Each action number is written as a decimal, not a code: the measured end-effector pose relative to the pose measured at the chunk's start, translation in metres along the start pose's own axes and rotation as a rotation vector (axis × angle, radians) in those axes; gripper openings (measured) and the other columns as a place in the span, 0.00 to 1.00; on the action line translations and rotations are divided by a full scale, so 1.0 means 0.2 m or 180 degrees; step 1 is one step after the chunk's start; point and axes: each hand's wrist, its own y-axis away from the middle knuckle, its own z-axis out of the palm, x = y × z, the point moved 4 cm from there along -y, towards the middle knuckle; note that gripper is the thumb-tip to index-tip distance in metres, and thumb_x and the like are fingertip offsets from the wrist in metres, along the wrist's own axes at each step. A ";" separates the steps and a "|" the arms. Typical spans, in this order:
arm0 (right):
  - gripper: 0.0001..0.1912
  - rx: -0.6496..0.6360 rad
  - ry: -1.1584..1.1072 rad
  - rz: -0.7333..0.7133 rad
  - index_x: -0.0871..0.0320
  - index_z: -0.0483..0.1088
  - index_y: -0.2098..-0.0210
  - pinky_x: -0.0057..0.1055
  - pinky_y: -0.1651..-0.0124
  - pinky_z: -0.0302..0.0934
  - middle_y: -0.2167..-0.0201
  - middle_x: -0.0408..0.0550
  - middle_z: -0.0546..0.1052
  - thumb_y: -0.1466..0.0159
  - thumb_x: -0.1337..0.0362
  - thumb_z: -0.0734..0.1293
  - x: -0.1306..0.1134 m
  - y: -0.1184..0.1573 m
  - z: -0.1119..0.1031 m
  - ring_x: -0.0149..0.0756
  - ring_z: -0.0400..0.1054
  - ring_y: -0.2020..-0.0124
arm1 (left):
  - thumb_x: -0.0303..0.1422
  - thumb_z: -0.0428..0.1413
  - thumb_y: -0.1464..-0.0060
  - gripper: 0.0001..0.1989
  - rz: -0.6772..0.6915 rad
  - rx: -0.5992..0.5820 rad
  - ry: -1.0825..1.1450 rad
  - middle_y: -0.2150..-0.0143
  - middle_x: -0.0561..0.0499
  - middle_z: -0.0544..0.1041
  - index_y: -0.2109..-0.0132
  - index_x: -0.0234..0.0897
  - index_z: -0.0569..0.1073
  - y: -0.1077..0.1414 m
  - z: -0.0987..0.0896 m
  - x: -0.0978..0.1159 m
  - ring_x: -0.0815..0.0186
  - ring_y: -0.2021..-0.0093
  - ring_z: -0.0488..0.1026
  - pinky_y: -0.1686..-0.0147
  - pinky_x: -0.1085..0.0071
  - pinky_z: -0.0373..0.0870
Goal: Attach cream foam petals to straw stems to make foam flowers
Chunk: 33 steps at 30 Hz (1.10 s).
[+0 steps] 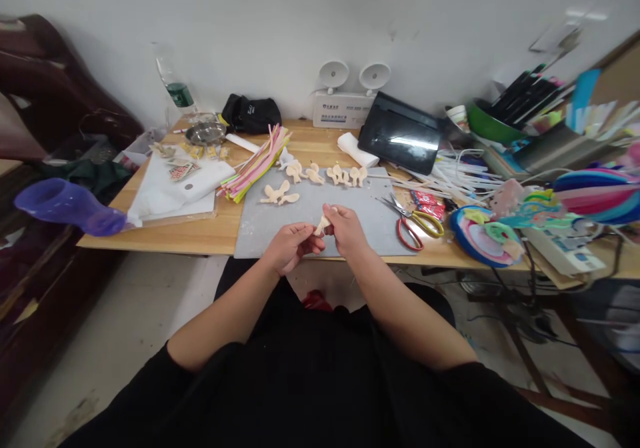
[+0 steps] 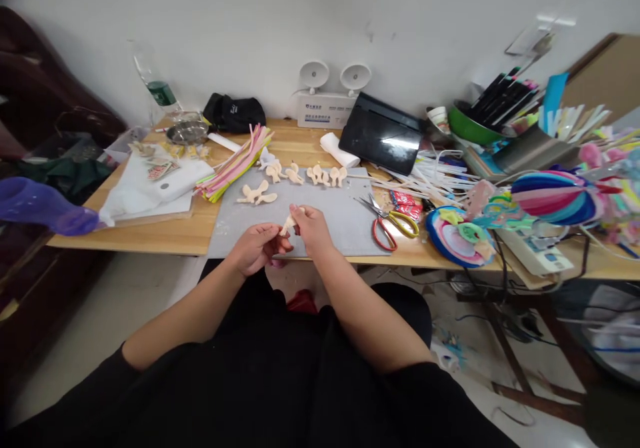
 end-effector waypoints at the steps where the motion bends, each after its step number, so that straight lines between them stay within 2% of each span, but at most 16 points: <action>1: 0.19 0.0003 0.0031 -0.0044 0.58 0.57 0.85 0.24 0.82 0.45 0.90 0.35 0.56 0.48 0.53 0.63 -0.01 0.01 0.00 0.22 0.49 0.87 | 0.36 0.55 0.54 0.10 -0.0012 -0.0037 0.0061 0.78 0.50 0.73 0.71 0.30 0.69 0.01 0.01 0.00 0.73 0.79 0.68 0.70 0.71 0.65; 5: 0.19 0.0032 0.0156 -0.0163 0.58 0.56 0.86 0.24 0.82 0.44 0.91 0.35 0.55 0.47 0.54 0.63 -0.06 0.05 0.01 0.22 0.49 0.87 | 0.32 0.56 0.55 0.08 0.0047 -0.0051 0.0086 0.81 0.55 0.70 0.74 0.32 0.67 0.03 0.05 0.00 0.77 0.82 0.64 0.65 0.68 0.66; 8: 0.19 0.0057 0.0119 -0.0145 0.58 0.56 0.86 0.24 0.82 0.44 0.91 0.35 0.55 0.47 0.55 0.62 -0.06 0.07 0.01 0.22 0.48 0.87 | 0.32 0.55 0.56 0.07 0.0124 0.0129 -0.0154 0.81 0.56 0.69 0.74 0.32 0.66 0.05 0.05 -0.01 0.76 0.80 0.64 0.68 0.70 0.65; 14: 0.18 0.0109 0.0084 -0.0058 0.58 0.56 0.86 0.24 0.83 0.45 0.91 0.35 0.56 0.47 0.55 0.62 -0.03 0.09 0.00 0.22 0.50 0.87 | 0.34 0.53 0.53 0.07 0.0731 0.0493 -0.1421 0.79 0.55 0.68 0.72 0.33 0.66 0.07 0.05 0.00 0.75 0.78 0.64 0.74 0.75 0.60; 17: 0.18 0.0053 -0.0018 0.0031 0.58 0.55 0.86 0.23 0.83 0.45 0.91 0.35 0.55 0.48 0.55 0.63 -0.02 0.10 0.00 0.22 0.50 0.87 | 0.34 0.50 0.51 0.08 0.0974 0.0381 -0.2019 0.79 0.56 0.67 0.72 0.34 0.65 0.07 0.07 0.00 0.75 0.78 0.62 0.75 0.76 0.59; 19: 0.18 -0.0058 -0.0176 0.0144 0.58 0.55 0.86 0.23 0.84 0.45 0.91 0.34 0.55 0.49 0.55 0.63 -0.01 0.11 0.00 0.21 0.50 0.88 | 0.36 0.50 0.50 0.09 0.1018 0.0238 -0.2171 0.78 0.56 0.67 0.72 0.35 0.64 0.08 0.08 0.00 0.75 0.78 0.62 0.75 0.75 0.59; 22: 0.18 -0.0235 -0.0311 0.0238 0.58 0.56 0.85 0.23 0.84 0.44 0.90 0.35 0.57 0.49 0.54 0.63 -0.01 0.12 0.00 0.21 0.51 0.88 | 0.37 0.50 0.50 0.09 0.0914 -0.0004 -0.2041 0.76 0.54 0.69 0.71 0.34 0.65 0.09 0.08 0.00 0.74 0.76 0.65 0.73 0.75 0.61; 25: 0.19 -0.0196 -0.0084 0.0002 0.59 0.57 0.86 0.23 0.83 0.45 0.90 0.36 0.58 0.47 0.54 0.63 -0.03 0.12 -0.02 0.21 0.51 0.87 | 0.38 0.54 0.54 0.11 0.0714 -0.0355 -0.1625 0.71 0.50 0.72 0.67 0.34 0.67 0.08 0.07 0.00 0.70 0.71 0.69 0.70 0.73 0.64; 27: 0.19 -0.0162 0.0087 -0.0137 0.59 0.57 0.86 0.23 0.83 0.45 0.90 0.36 0.59 0.46 0.54 0.62 -0.05 0.10 -0.03 0.21 0.51 0.87 | 0.38 0.57 0.58 0.16 0.0619 -0.0508 -0.1317 0.66 0.48 0.73 0.63 0.34 0.68 0.07 0.07 0.01 0.67 0.67 0.70 0.69 0.72 0.65; 29: 0.19 -0.0196 0.0131 -0.0140 0.59 0.57 0.86 0.23 0.84 0.45 0.90 0.37 0.60 0.46 0.54 0.62 -0.05 0.09 -0.02 0.22 0.52 0.87 | 0.38 0.57 0.59 0.16 0.0608 -0.0351 -0.1202 0.66 0.47 0.73 0.62 0.33 0.69 0.05 0.06 0.02 0.67 0.67 0.70 0.67 0.71 0.65; 33: 0.20 -0.0419 0.0094 0.0121 0.58 0.57 0.85 0.25 0.84 0.45 0.91 0.37 0.60 0.45 0.51 0.61 -0.02 0.06 0.01 0.24 0.52 0.89 | 0.36 0.55 0.55 0.09 0.0634 0.0149 -0.1417 0.75 0.52 0.72 0.71 0.33 0.70 0.01 0.05 0.02 0.71 0.73 0.68 0.67 0.71 0.65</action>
